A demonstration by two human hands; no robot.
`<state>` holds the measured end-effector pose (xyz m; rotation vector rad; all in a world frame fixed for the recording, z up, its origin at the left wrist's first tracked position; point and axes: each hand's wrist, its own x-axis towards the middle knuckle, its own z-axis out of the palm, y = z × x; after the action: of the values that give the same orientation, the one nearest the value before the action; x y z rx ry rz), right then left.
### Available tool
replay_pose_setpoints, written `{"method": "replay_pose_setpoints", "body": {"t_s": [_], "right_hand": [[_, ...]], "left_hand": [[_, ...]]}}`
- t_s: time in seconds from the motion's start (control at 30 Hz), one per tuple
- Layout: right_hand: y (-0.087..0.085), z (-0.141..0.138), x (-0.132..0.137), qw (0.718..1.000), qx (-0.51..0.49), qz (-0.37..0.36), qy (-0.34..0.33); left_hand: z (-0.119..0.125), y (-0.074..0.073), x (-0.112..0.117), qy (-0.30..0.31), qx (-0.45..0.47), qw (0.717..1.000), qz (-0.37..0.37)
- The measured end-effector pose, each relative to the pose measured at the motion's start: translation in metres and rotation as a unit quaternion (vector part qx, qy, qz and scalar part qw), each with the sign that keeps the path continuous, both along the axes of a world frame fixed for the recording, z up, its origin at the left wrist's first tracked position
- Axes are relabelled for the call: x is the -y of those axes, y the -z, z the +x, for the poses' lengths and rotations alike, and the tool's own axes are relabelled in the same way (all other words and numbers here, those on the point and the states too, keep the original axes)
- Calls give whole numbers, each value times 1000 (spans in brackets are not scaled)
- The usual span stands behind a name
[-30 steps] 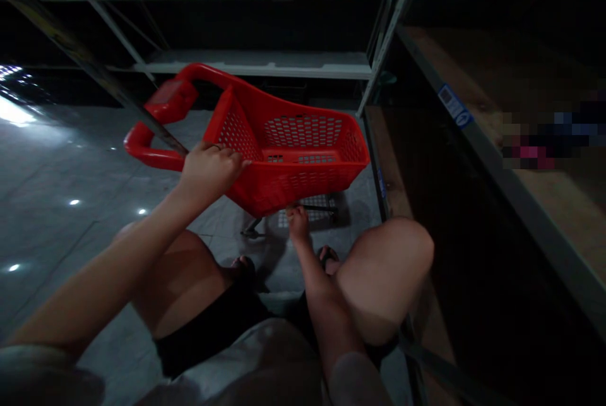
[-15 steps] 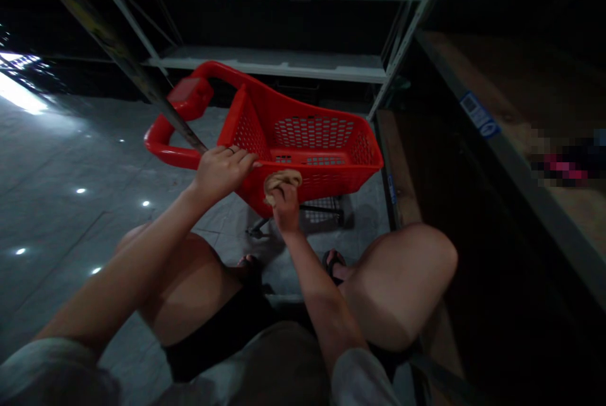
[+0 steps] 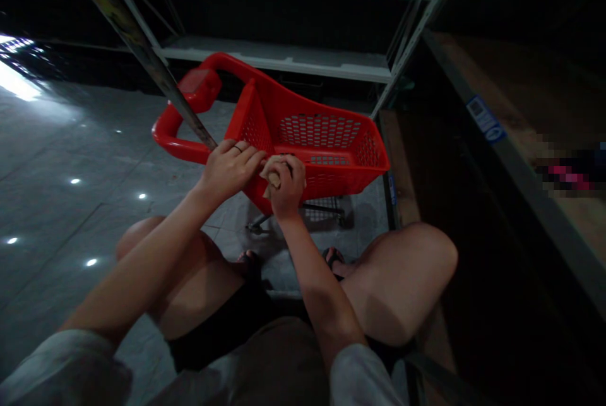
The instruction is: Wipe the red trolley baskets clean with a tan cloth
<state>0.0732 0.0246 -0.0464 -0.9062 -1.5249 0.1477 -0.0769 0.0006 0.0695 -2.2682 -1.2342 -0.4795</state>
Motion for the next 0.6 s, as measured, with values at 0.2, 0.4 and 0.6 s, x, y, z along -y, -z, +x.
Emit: {"method": "replay_pose_setpoints", "body": {"t_s": [0.2, 0.4, 0.6], "right_hand": [[98, 10, 28, 987, 119, -85, -62], [95, 3, 37, 991, 92, -80, -51], [-18, -31, 16, 998, 27, -7, -62]], "left_hand": [[-37, 3, 26, -40, 190, 977, 85], [-71, -1, 22, -151, 344, 912, 164], [-68, 3, 15, -169, 309, 932, 88]]}}
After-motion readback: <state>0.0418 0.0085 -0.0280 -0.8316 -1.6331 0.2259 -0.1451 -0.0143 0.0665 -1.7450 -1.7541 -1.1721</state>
